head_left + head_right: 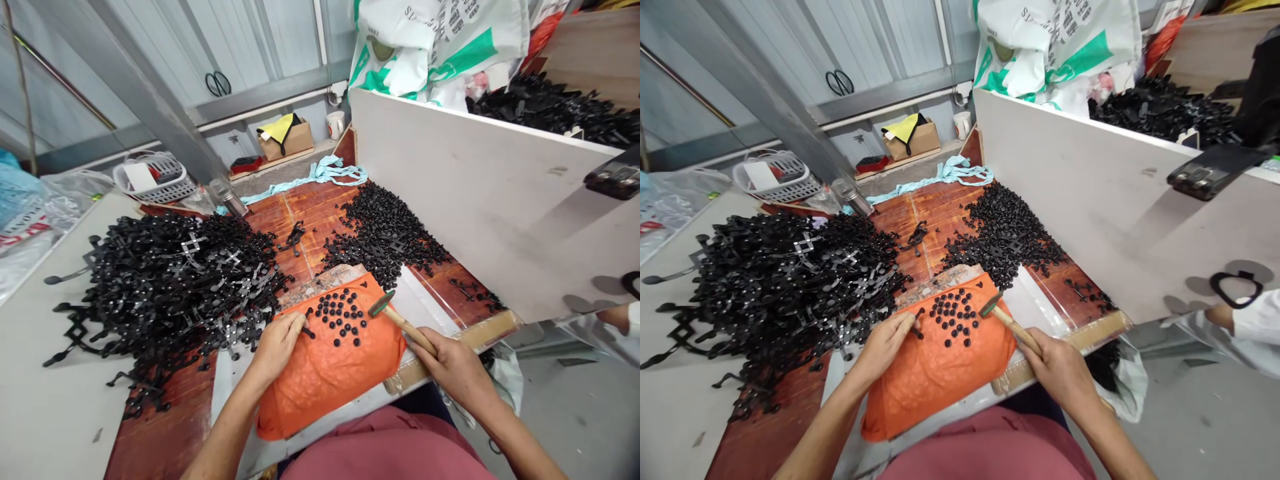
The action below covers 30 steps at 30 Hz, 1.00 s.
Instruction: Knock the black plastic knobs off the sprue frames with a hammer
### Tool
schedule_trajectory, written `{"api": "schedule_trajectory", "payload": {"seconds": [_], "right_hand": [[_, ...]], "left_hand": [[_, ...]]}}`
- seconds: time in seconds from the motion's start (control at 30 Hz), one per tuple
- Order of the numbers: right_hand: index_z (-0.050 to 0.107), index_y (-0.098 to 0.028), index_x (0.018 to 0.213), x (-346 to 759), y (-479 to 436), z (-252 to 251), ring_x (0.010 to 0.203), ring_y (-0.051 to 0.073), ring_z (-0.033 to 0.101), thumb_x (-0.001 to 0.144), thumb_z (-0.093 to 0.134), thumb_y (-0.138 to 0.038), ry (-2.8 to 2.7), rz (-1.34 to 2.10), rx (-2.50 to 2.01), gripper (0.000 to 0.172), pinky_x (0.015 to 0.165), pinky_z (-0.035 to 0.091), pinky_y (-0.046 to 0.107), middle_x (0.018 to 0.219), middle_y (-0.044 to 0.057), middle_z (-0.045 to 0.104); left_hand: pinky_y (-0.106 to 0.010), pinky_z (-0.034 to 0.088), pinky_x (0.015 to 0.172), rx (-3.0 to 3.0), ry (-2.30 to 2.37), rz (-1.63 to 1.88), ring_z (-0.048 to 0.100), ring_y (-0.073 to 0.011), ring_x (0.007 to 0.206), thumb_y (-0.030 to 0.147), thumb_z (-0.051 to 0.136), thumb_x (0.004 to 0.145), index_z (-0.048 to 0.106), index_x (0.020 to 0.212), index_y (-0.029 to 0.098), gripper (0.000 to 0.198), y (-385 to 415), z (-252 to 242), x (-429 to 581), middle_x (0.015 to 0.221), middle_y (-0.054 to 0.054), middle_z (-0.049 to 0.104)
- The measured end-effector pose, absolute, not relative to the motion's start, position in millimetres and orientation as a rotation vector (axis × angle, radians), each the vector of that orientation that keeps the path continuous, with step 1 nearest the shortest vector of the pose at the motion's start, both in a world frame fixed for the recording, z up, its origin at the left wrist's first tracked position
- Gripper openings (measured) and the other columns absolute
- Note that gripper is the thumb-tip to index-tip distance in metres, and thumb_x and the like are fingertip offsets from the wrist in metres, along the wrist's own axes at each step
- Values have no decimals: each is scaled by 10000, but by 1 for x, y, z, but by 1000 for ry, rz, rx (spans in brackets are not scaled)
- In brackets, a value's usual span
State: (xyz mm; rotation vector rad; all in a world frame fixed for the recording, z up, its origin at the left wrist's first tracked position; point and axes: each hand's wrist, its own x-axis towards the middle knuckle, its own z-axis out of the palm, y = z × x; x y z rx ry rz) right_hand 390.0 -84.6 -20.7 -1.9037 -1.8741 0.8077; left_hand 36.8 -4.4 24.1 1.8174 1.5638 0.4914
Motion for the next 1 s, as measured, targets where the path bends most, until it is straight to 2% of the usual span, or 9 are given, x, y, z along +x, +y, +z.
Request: {"api": "schedule_trajectory", "payload": {"seconds": [0.57, 0.87, 1.0], "right_hand": [[643, -310, 1034, 389, -84, -20, 698, 208, 666, 1007, 416, -544, -1921, 856, -1997, 327, 626, 376, 286, 721, -20, 646], [640, -307, 1026, 388, -83, -19, 697, 212, 664, 1007, 416, -530, -1924, 852, -1990, 316, 630, 374, 292, 718, -19, 645], [646, -305, 1023, 388, -84, -19, 700, 215, 667, 1003, 418, -549, -1920, 838, -2005, 335, 634, 384, 293, 720, -20, 646]], "left_hand": [[-330, 347, 824, 2076, 1631, 253, 658, -198, 866, 358, 343, 1023, 637, 729, 211, 441, 1, 24, 46, 849, -15, 730], [-333, 354, 827, 2156, 1683, 103, 684, -201, 868, 345, 344, 1043, 685, 782, 214, 449, 3, 28, 51, 883, -27, 760], [-363, 347, 838, 2275, 1747, -32, 700, -241, 926, 347, 344, 1048, 722, 869, 214, 440, 2, 32, 55, 936, -60, 776]]}}
